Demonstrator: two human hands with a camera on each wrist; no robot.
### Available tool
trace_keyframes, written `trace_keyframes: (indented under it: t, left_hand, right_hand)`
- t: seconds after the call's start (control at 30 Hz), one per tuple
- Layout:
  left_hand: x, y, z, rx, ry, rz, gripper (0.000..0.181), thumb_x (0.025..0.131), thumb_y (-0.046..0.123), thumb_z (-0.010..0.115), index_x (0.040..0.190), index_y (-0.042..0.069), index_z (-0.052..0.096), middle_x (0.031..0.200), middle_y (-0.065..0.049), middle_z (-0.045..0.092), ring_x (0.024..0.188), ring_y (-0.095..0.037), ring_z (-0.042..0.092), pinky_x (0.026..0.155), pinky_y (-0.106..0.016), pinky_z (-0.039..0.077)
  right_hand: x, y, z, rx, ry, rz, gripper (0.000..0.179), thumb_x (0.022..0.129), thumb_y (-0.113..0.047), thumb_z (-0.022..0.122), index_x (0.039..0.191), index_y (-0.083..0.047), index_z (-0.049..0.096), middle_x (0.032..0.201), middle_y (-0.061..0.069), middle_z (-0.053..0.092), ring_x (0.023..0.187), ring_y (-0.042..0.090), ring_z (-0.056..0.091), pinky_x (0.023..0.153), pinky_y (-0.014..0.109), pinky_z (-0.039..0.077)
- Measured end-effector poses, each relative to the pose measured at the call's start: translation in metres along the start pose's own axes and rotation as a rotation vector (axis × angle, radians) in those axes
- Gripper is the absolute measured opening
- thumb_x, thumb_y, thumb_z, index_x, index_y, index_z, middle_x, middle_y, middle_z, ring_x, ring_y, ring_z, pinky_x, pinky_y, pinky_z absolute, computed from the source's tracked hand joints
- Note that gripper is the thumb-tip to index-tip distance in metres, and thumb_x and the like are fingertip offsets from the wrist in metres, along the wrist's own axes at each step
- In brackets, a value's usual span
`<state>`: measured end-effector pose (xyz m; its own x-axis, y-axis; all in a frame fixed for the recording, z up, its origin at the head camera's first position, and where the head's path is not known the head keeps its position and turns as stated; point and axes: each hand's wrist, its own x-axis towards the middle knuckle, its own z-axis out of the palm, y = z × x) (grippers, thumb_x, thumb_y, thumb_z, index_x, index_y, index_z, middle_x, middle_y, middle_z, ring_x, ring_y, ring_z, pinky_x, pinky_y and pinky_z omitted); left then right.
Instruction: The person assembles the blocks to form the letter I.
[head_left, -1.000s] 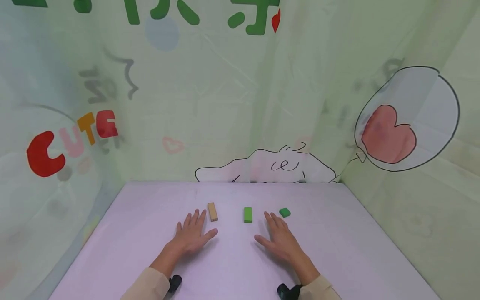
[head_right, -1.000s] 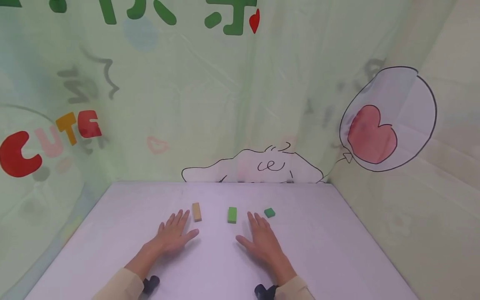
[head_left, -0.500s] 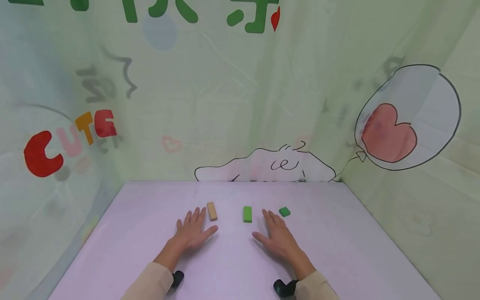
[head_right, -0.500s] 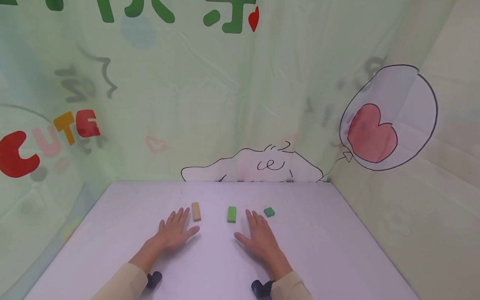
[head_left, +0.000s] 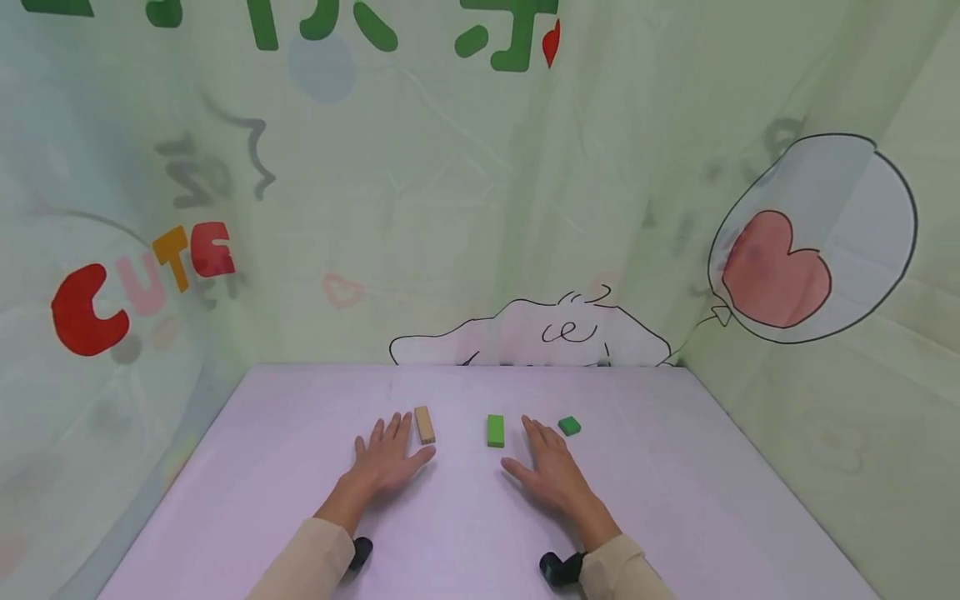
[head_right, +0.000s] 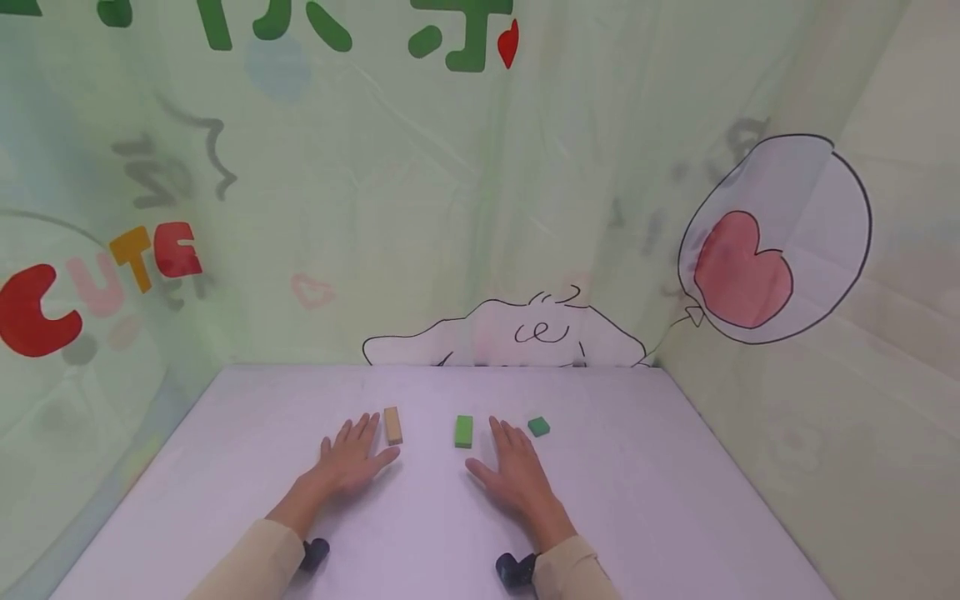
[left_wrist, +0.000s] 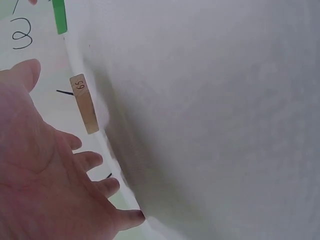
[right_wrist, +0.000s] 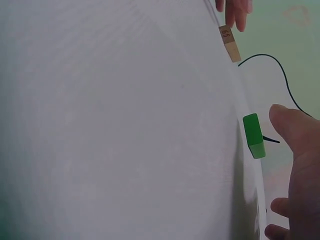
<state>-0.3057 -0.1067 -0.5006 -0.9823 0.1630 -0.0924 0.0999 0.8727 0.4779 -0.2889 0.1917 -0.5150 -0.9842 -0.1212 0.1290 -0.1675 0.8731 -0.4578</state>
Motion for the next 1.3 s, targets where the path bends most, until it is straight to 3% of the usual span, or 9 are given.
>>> trace_keyframes:
  t: [0.57,0.9,1.3]
  left_hand:
    - [0.012,0.002,-0.001,0.023,0.007,-0.002,0.095,0.097,0.060,0.060,0.164,0.004,0.023,0.170,-0.022,0.025,0.156,-0.051,0.016,0.119,-0.077,0.007]
    - [0.022,-0.001,0.001,0.030,0.026,0.002,0.094,0.095,0.059,0.060,0.164,0.005,0.024,0.170,-0.019,0.027,0.156,-0.051,0.016,0.118,-0.078,0.007]
    - [0.026,0.002,0.000,0.049,0.032,-0.005,0.092,0.095,0.058,0.060,0.163,0.005,0.028,0.168,-0.020,0.030,0.155,-0.051,0.019,0.117,-0.079,0.008]
  right_hand:
    - [0.009,-0.007,0.001,-0.001,-0.003,-0.010,0.087,0.096,-0.050,0.067,0.161,-0.005,0.033,0.161,0.024,0.040,0.150,0.046,0.036,0.120,0.062,0.031]
    - [0.019,-0.007,0.005,-0.016,0.020,-0.044,0.086,0.095,-0.049,0.068,0.159,-0.003,0.035,0.159,0.023,0.044,0.147,0.047,0.038,0.121,0.060,0.032]
    - [0.027,-0.007,0.009,-0.043,0.006,-0.025,0.084,0.094,-0.047,0.069,0.158,-0.002,0.037,0.158,0.023,0.045,0.148,0.047,0.038,0.121,0.060,0.030]
